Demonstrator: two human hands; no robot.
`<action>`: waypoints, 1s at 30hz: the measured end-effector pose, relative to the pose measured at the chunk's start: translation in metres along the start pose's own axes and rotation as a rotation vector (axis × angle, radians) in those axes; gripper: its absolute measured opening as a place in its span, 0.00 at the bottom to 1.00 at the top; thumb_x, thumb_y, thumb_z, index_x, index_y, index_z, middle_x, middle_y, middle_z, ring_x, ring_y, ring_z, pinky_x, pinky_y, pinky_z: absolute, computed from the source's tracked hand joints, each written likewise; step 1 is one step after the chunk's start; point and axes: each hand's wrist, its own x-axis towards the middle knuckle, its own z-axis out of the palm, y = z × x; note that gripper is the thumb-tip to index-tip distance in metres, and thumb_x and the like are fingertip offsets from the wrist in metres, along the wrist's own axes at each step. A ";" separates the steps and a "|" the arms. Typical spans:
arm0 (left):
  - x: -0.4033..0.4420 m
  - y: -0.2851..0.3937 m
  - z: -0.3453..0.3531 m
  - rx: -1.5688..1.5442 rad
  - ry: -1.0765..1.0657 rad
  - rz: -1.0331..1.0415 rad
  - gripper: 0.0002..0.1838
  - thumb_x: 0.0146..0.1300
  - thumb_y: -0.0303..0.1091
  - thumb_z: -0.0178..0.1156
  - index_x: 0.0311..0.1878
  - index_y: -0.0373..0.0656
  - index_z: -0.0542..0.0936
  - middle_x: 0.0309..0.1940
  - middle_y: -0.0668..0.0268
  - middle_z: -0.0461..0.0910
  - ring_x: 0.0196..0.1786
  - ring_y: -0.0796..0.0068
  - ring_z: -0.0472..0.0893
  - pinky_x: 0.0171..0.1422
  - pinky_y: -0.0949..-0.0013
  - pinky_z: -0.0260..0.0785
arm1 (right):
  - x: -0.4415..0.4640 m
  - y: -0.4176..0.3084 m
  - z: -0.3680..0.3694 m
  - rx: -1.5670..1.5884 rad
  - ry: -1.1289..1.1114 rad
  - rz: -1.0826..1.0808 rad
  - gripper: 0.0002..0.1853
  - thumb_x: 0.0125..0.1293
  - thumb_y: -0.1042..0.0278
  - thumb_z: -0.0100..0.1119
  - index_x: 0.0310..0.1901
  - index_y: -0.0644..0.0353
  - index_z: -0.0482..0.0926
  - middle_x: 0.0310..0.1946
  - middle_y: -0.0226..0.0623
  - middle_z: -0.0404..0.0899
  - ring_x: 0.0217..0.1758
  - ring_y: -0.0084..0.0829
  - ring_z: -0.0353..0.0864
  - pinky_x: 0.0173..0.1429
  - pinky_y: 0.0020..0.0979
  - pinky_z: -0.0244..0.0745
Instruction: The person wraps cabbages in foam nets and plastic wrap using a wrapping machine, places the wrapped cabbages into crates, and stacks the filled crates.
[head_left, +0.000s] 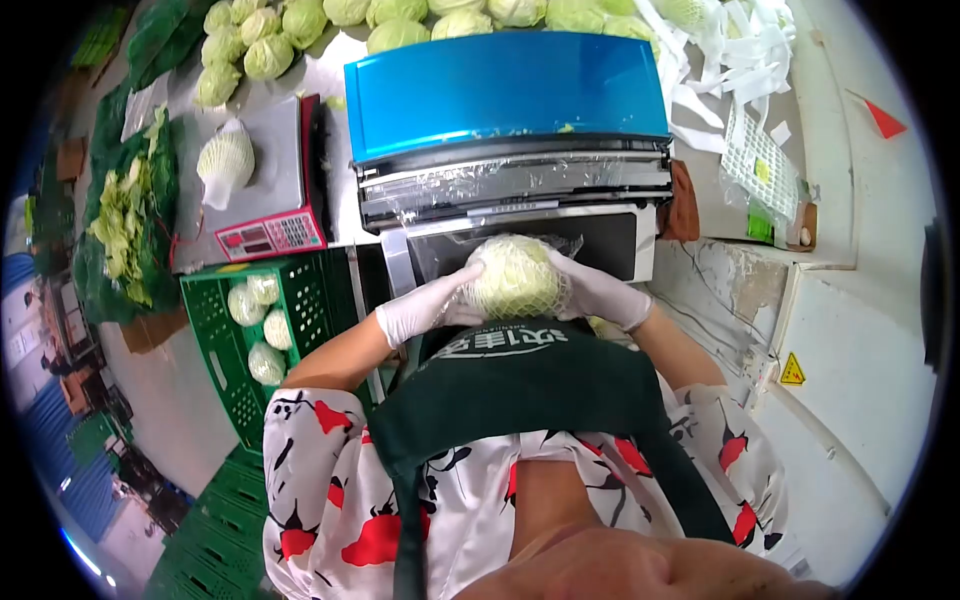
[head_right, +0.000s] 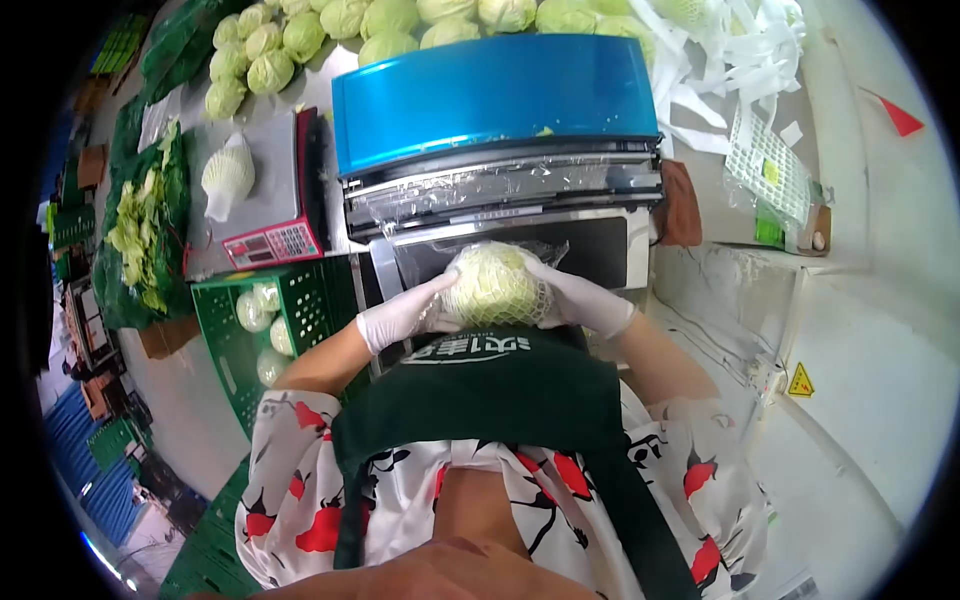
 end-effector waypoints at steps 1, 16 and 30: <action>-0.010 -0.007 0.004 -0.040 0.023 0.017 0.39 0.73 0.61 0.51 0.76 0.42 0.63 0.66 0.59 0.75 0.67 0.66 0.75 0.71 0.59 0.66 | -0.012 0.009 -0.002 -0.123 0.045 -0.035 0.27 0.78 0.49 0.51 0.68 0.59 0.71 0.62 0.34 0.77 0.58 0.24 0.81 0.58 0.29 0.78; -0.025 -0.073 -0.013 0.308 0.698 0.462 0.14 0.78 0.34 0.50 0.58 0.43 0.81 0.20 0.75 0.75 0.19 0.88 0.71 0.21 0.80 0.63 | -0.027 0.072 -0.066 -1.006 0.773 -0.395 0.20 0.75 0.56 0.53 0.31 0.65 0.80 0.24 0.42 0.78 0.27 0.33 0.80 0.36 0.36 0.76; -0.034 0.019 0.048 0.317 0.231 0.932 0.17 0.74 0.34 0.56 0.27 0.37 0.79 0.20 0.70 0.78 0.23 0.88 0.72 0.26 0.75 0.62 | 0.063 0.045 0.004 -0.455 0.276 -0.505 0.11 0.74 0.63 0.56 0.43 0.64 0.78 0.40 0.42 0.79 0.45 0.34 0.79 0.54 0.36 0.73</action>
